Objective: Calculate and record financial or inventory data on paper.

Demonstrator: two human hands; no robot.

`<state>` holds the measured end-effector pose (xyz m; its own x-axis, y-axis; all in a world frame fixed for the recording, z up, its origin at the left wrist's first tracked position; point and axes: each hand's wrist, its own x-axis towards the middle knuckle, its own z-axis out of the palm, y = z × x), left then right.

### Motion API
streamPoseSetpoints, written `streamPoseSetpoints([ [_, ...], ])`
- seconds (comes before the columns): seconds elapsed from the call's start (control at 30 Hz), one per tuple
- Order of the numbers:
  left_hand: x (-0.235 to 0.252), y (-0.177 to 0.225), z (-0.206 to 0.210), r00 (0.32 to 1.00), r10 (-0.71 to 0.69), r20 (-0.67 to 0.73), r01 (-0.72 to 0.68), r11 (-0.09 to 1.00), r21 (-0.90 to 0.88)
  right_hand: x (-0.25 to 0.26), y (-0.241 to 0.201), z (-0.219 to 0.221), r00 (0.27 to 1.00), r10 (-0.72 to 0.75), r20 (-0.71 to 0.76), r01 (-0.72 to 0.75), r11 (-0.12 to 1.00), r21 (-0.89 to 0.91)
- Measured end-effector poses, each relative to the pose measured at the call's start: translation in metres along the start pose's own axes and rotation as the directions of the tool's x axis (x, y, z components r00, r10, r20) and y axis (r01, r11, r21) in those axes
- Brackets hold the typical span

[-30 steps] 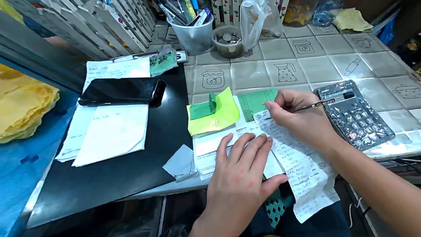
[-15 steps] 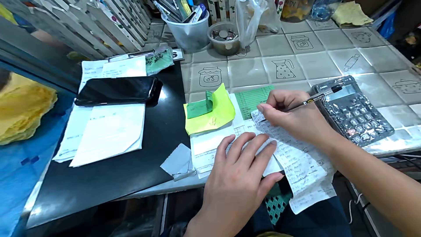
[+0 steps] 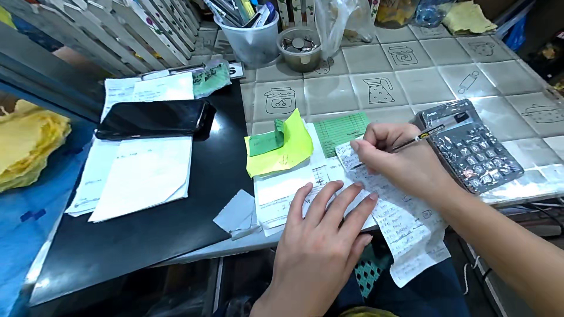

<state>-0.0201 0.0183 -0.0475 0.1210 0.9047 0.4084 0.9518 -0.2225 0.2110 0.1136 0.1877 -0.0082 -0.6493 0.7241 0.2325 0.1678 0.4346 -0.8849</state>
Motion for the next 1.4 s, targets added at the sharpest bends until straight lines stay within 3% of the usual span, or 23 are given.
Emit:
streamPoseSetpoints([
  [0.2,0.000,0.000,0.000,1.000,-0.002,0.000,0.002,1.000,-0.012,-0.006,-0.001,-0.001,0.994,-0.104,-0.027,0.100,0.987,-0.124],
  [0.37,0.000,0.000,0.001,1.000,0.000,-0.004,0.000,1.000,-0.002,-0.013,-0.007,-0.001,0.999,0.048,-0.024,-0.049,0.998,-0.038],
  [0.53,-0.001,0.000,0.002,1.000,0.004,-0.005,-0.004,1.000,0.003,-0.017,-0.010,-0.004,0.993,-0.109,-0.049,0.094,0.968,-0.234],
  [0.7,-0.001,0.000,0.001,1.000,0.011,-0.007,-0.011,1.000,-0.001,-0.017,-0.010,-0.004,0.998,0.056,-0.002,-0.056,0.998,-0.002],
  [0.9,-0.007,-0.003,0.001,0.997,0.068,-0.033,-0.070,0.995,-0.069,-0.019,-0.008,-0.002,0.997,0.066,0.033,-0.067,0.997,0.023],
  [1.03,-0.006,-0.003,0.001,0.998,0.061,-0.033,-0.063,0.996,-0.067,-0.018,-0.012,-0.006,0.998,-0.061,-0.004,0.059,0.978,-0.199],
  [1.1,-0.006,-0.002,0.000,0.999,0.043,-0.030,-0.045,0.997,-0.065,-0.013,-0.009,-0.015,0.993,-0.086,-0.076,0.067,0.972,-0.227],
  [1.27,-0.004,-0.001,0.001,0.999,0.016,-0.035,-0.018,0.999,-0.047,-0.007,-0.010,-0.033,0.986,0.046,-0.161,-0.045,0.999,0.010],
  [1.4,-0.004,-0.001,0.002,0.999,0.017,-0.037,-0.018,0.999,-0.038,-0.013,-0.009,-0.022,0.991,0.085,-0.102,-0.073,0.990,0.119],
])
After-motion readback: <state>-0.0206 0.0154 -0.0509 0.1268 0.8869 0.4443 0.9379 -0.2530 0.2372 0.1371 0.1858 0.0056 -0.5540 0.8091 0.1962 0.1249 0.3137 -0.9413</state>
